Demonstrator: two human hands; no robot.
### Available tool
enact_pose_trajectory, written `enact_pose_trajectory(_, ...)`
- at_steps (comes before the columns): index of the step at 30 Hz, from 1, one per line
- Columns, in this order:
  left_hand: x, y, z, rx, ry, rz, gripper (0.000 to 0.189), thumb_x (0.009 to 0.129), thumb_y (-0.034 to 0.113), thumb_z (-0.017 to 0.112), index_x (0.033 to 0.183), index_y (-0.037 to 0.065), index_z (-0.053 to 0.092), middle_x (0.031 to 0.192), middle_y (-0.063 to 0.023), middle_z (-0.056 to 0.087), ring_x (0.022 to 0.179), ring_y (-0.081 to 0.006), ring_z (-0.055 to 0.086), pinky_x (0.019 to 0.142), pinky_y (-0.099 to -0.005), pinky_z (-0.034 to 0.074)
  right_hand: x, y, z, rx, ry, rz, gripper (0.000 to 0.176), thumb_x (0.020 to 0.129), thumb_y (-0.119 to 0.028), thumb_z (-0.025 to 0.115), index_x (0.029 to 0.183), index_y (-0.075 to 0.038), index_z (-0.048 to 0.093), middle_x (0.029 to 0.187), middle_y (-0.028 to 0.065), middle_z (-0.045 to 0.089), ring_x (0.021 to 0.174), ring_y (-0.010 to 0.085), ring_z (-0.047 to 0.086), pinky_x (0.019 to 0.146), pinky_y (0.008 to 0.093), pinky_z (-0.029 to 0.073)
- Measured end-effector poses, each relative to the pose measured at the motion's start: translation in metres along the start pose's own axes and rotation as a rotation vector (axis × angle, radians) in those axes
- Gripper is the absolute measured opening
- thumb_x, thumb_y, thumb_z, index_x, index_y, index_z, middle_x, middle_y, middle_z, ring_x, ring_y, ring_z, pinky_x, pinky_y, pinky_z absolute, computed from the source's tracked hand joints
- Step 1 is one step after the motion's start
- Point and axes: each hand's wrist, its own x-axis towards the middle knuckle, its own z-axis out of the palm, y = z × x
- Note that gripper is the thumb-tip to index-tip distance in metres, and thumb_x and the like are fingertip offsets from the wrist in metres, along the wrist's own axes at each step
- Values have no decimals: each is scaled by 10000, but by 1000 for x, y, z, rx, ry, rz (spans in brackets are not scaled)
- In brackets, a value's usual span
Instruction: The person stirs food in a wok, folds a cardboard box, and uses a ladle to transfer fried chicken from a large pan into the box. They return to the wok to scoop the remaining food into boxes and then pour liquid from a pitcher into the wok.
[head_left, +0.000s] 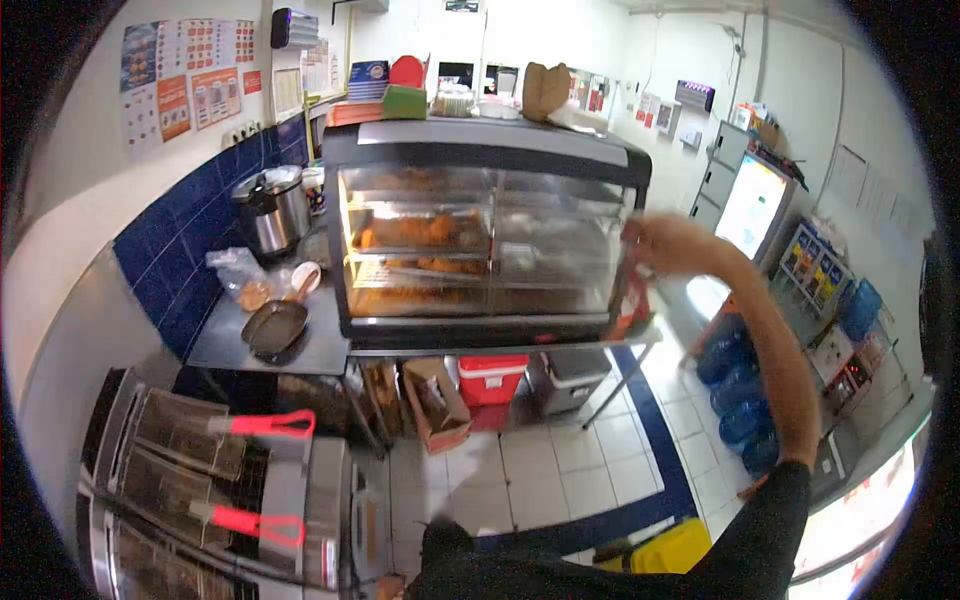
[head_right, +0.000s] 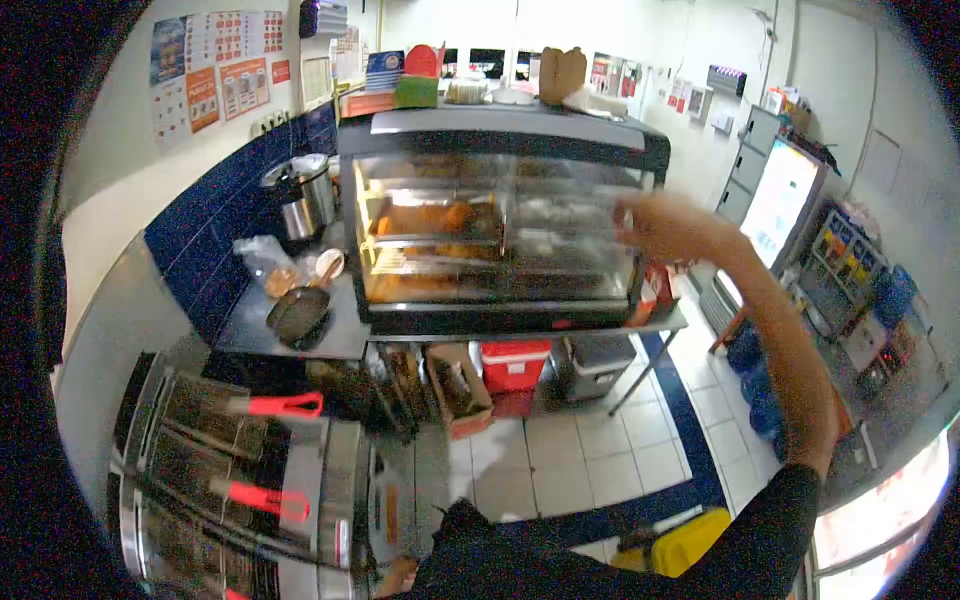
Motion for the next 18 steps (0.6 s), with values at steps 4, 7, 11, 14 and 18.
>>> enact_pose_trajectory(4,78,135,67,689,105,205,200,907,182,563,931,11,664,756,-82,663,664,-145,607,630,-323,489,168,79,-64,-188,134,39,228,874,-171,554,1026,-3,583,790,160,653,688,212,659,680,339,519)
enact_pose_trajectory(7,138,324,178,382,85,480,340,916,253,529,792,-43,641,662,-136,647,644,-199,636,591,-363,463,268,112,-110,-82,228,142,211,838,-160,547,958,0,615,816,172,661,754,248,658,723,362,521)
enact_pose_trajectory(11,180,587,319,556,-154,1040,170,898,145,573,919,-4,652,810,-158,655,665,-202,608,605,-307,468,399,209,-135,-402,639,-1,174,816,-103,511,916,-29,632,848,144,671,804,293,645,773,396,512)
enact_pose_trajectory(14,137,764,408,621,-324,1566,120,888,121,573,910,26,643,891,-124,658,755,-272,639,692,-341,490,461,252,-142,-460,689,-65,177,822,-126,538,939,-45,643,893,129,673,843,291,643,818,404,507)
enact_pose_trajectory(18,137,916,501,806,-148,1883,150,896,148,564,898,21,643,782,-121,657,644,-219,623,602,-333,495,529,306,-143,-645,730,-166,238,814,-199,610,1019,-89,660,985,96,669,909,271,633,889,397,492)
